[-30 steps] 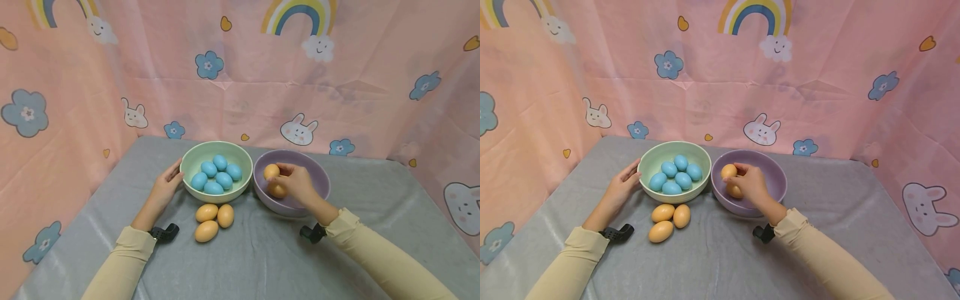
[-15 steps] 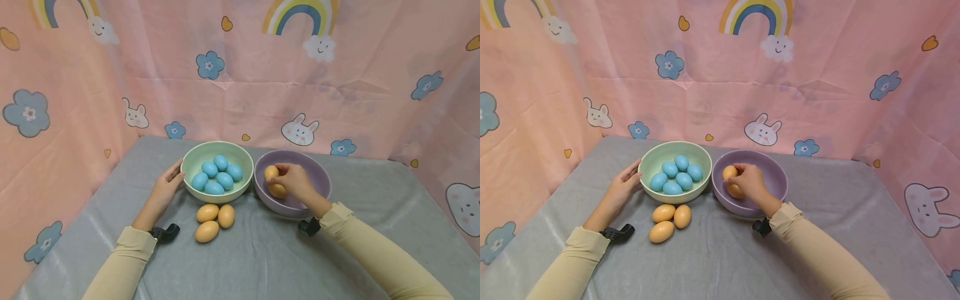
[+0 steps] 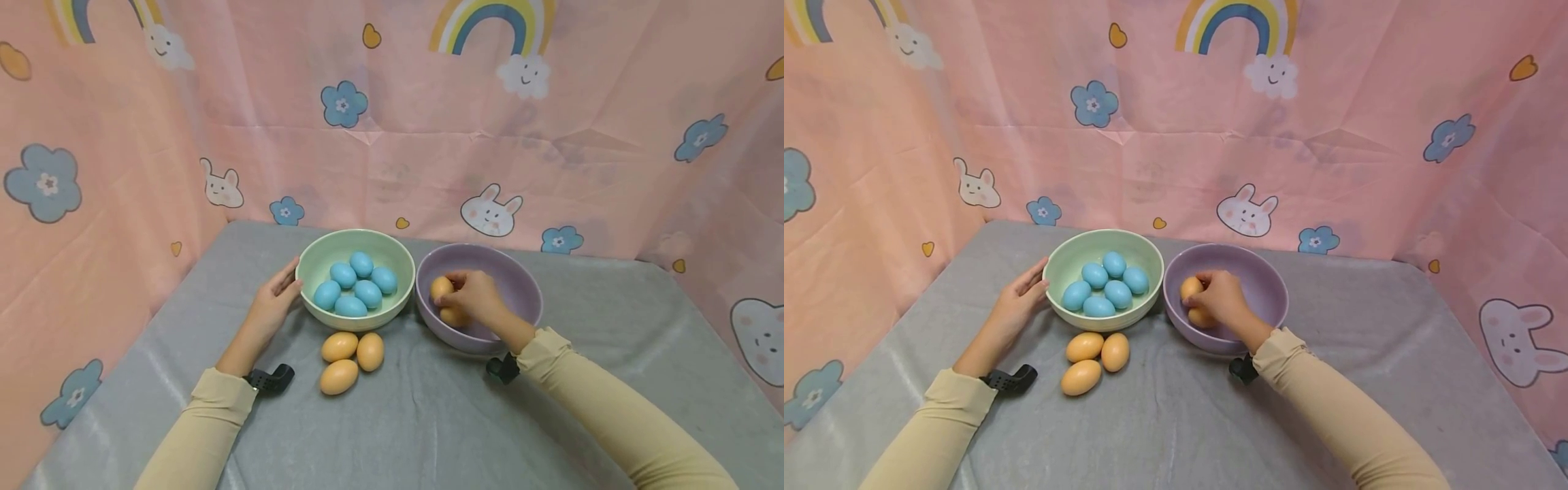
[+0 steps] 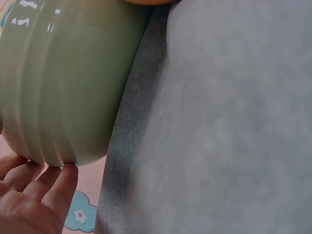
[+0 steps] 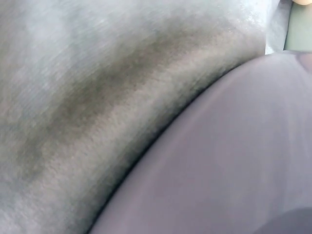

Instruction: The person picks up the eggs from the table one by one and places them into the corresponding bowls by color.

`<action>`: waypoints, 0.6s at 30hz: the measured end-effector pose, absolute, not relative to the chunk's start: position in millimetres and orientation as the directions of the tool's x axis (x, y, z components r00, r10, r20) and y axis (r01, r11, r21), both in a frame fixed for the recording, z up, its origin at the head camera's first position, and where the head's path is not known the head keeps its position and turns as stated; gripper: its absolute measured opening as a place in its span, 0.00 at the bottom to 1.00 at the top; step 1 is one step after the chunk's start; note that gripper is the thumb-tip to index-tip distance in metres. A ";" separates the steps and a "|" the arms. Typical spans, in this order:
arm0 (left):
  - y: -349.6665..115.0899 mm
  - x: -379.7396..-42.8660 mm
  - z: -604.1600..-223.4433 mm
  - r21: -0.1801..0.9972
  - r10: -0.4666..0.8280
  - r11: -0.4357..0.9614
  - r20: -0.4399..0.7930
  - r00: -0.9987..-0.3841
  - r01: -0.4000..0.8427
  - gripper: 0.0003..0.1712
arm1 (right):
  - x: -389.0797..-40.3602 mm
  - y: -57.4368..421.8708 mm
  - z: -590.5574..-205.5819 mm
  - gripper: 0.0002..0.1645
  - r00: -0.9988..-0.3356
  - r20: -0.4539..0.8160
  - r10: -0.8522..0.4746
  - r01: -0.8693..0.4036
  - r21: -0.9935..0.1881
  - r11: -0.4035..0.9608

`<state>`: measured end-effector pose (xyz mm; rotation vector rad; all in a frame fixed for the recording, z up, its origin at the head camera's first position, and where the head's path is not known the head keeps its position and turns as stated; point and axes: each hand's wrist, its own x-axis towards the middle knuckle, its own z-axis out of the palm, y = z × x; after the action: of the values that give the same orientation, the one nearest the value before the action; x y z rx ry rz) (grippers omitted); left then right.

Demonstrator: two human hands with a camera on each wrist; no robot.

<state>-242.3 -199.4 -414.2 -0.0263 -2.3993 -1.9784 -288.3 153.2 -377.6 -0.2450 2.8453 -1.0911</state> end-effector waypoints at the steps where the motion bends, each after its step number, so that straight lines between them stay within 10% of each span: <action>1: -199.5 -242.4 -414.4 0.981 -0.007 0.190 0.037 -0.999 0.035 0.33 | -288.6 153.4 -377.7 0.33 -0.984 -0.031 -0.177 -0.111 -0.670 0.734; 18: -199.7 -241.6 -415.0 0.982 -0.006 0.184 0.041 -0.999 0.039 0.33 | -228.4 132.4 -352.4 0.27 -0.982 0.039 -0.186 -0.121 -0.881 0.457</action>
<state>-241.6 -199.7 -415.0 -0.0329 -2.3898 -1.9843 -228.4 132.4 -352.4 -0.2771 2.6277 -1.5805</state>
